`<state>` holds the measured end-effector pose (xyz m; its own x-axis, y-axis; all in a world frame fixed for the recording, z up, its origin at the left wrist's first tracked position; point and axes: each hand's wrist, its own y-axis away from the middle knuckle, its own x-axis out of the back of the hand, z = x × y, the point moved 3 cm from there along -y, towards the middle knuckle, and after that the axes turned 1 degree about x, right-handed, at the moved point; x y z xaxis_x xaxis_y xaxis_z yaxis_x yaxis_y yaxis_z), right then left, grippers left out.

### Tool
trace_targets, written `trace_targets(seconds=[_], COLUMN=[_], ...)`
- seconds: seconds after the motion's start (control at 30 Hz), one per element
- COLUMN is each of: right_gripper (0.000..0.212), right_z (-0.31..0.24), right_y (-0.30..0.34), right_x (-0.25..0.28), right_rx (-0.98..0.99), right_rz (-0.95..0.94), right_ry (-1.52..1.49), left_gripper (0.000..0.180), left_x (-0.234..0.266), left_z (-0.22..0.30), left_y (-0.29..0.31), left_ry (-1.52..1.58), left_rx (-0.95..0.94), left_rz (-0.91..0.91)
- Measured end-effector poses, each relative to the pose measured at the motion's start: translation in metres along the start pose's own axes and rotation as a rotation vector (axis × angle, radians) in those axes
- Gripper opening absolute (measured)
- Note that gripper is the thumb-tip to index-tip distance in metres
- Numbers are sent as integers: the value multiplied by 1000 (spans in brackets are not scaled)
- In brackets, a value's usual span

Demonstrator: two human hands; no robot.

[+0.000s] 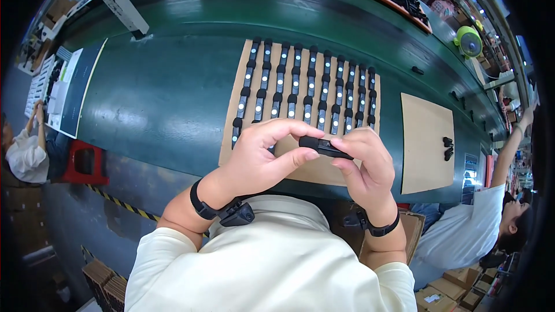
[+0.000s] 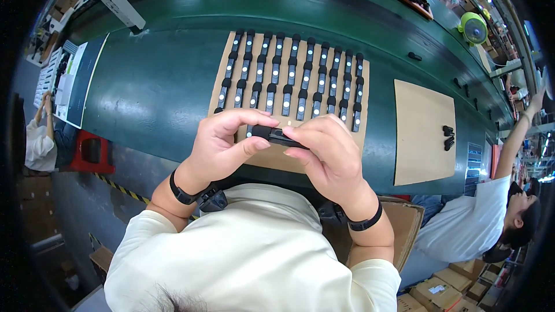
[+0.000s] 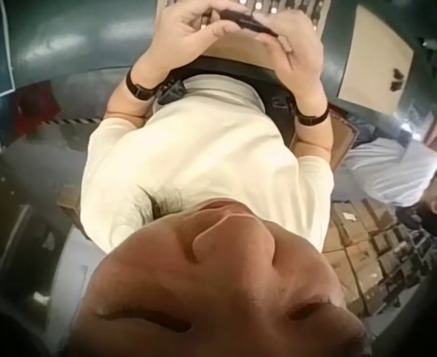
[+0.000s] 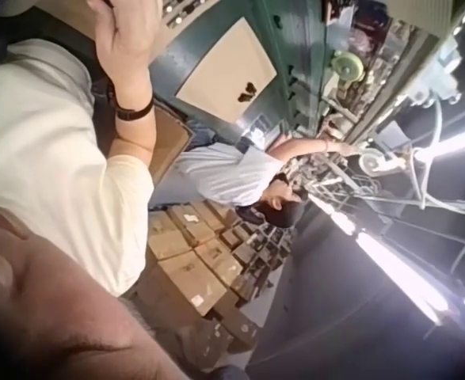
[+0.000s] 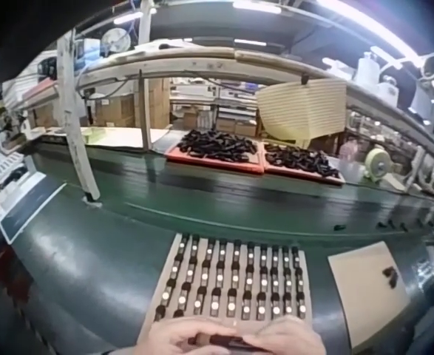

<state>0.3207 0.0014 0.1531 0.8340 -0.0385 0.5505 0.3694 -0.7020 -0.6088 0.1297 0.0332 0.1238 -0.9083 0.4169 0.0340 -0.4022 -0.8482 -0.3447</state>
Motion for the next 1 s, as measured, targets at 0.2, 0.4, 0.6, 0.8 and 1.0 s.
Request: trace_targets(seconds=[0.2, 0.4, 0.6, 0.8, 1.0], right_gripper=[30, 29, 27, 30, 28], right_z=[5, 17, 27, 30, 37], right_y=[6, 21, 35, 39, 52], right_x=[3, -12, -26, -32, -38], right_rx=[-143, -148, -160, -151, -199], right_rz=[101, 94, 129, 182, 210], right_ry=[-116, -161, -229, -239, -258], left_gripper=[28, 30, 31, 30, 28], left_x=[6, 1, 0, -1, -5], left_z=[3, -9, -24, -24, -34], left_y=[-5, -1, 5, 7, 2], left_ry=[3, -178, -203, -201, -221], left_rx=[-105, -157, -147, -95, -105], left_rz=[14, -32, -53, -73, -166])
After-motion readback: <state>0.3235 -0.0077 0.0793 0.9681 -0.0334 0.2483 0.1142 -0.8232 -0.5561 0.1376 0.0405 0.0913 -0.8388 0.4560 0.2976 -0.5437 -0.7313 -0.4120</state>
